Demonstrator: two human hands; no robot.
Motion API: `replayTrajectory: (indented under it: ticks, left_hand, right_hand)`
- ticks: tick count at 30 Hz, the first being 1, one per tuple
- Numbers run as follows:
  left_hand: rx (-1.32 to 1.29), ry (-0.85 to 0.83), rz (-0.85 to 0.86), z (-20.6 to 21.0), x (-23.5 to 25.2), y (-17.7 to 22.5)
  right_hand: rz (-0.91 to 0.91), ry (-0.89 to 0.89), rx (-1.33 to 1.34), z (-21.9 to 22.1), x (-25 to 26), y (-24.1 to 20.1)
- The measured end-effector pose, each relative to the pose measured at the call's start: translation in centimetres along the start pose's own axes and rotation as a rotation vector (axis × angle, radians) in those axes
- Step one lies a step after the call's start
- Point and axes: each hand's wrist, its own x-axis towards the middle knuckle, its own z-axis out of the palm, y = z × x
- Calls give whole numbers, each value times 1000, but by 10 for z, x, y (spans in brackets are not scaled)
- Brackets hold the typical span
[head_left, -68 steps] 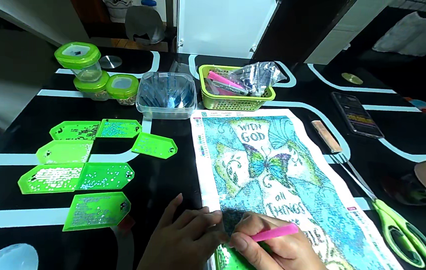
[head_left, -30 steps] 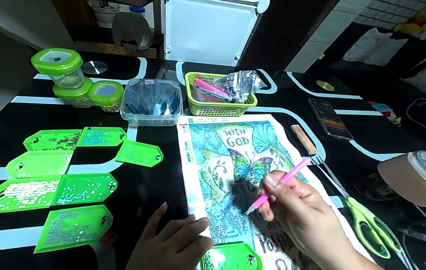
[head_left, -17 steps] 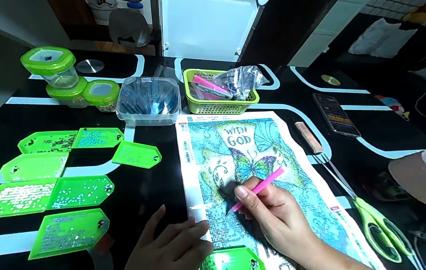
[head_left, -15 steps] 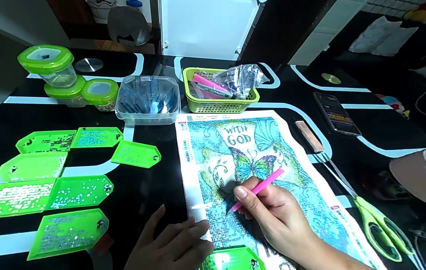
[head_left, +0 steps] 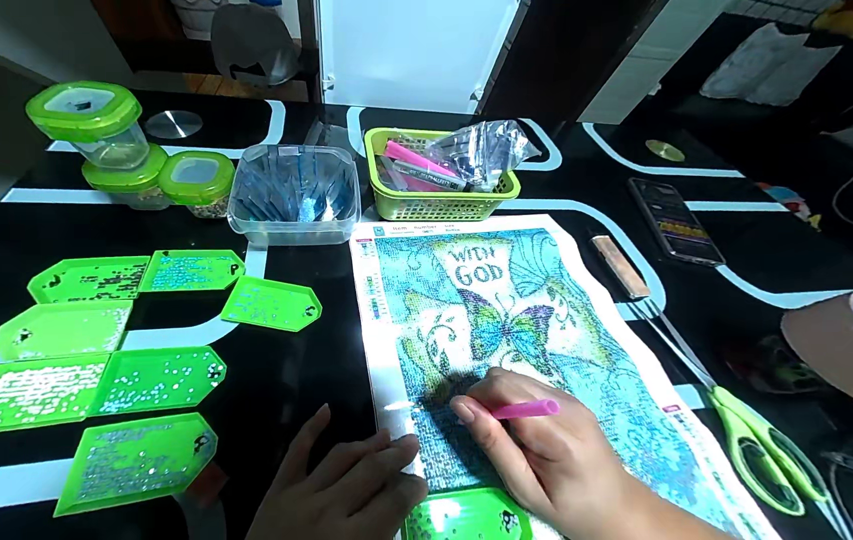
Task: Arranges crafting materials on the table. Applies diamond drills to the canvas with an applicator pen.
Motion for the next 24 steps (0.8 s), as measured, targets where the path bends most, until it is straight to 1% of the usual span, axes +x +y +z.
replayTrajectory:
  ticks: [4, 10, 13, 16, 19, 24]
  left_hand:
    - [5, 11, 5, 1, -1, -1]
    - [26, 30, 22, 3, -1, -2]
    - [17, 41, 20, 4, -1, -3]
    - [11, 72, 23, 7, -2, -4]
    - [23, 95, 29, 8, -1, -4]
    - [19, 121, 34, 10, -1, -4]
  right_hand:
    - [42, -14, 29, -1, 1, 1]
    - [171, -80, 208, -13, 6, 6]
    - [170, -55, 394, -16, 7, -4]
    - [137, -84, 551, -7, 1, -22]
    - [78, -108, 528, 3, -5, -31]
    - [29, -111, 444, 10, -8, -31]
